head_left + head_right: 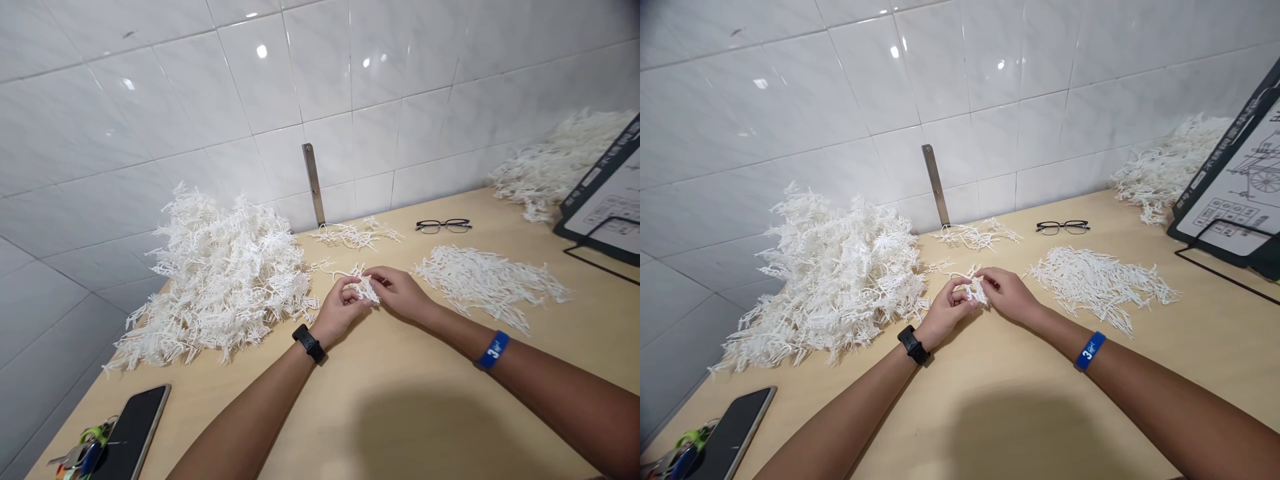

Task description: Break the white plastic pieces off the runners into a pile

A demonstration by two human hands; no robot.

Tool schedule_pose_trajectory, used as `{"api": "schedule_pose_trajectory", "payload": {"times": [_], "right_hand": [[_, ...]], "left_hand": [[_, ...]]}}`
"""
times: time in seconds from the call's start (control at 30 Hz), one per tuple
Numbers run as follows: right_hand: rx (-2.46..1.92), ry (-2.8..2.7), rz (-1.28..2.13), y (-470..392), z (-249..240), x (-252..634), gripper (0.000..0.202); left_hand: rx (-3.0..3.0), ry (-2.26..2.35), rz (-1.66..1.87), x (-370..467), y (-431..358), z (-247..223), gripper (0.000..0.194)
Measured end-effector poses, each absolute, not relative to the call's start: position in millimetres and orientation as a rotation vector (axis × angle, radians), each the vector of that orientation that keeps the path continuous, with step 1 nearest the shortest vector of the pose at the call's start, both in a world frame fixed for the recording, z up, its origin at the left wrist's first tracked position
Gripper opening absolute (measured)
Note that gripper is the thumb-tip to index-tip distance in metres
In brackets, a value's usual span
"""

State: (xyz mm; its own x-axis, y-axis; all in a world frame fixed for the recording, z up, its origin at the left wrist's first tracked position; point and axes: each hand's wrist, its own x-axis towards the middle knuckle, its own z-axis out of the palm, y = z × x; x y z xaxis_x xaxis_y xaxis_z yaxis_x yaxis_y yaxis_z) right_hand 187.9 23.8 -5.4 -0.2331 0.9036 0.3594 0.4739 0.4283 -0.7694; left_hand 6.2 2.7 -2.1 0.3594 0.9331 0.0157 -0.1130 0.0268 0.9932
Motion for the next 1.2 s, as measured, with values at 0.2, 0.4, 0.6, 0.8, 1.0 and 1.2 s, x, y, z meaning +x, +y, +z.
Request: {"api": "schedule_pose_trajectory", "payload": {"times": [0.2,0.4,0.6,0.8,1.0,1.2], "right_hand": [[-1.382,-1.440,0.816,53.5,-30.0,204.7,0.033],[-1.448,-1.210,0.766,64.5,-35.6,221.1,0.051],[-1.300,-1.205,0.776,61.7,-30.3,214.6,0.043],[-1.351,-1.417,0.592,47.8,-17.9,209.1,0.037],[-1.002,-1.958,0.586,18.8,1.7,189.5,0.034],[-1.037,-2.169,0.711,16.9,2.9,185.7,0.022]], "left_hand": [[1.177,0.907,1.048,3.4,6.2,-0.9,0.063],[1.188,0.938,1.097,2.5,6.5,-1.2,0.064],[1.164,0.951,1.205,2.4,8.4,-4.1,0.051],[1.250,0.941,1.180,4.6,9.7,-9.4,0.037],[1.406,0.903,1.119,6.4,4.9,-11.4,0.029],[1.465,0.992,1.046,5.9,6.5,-12.5,0.013]]}}
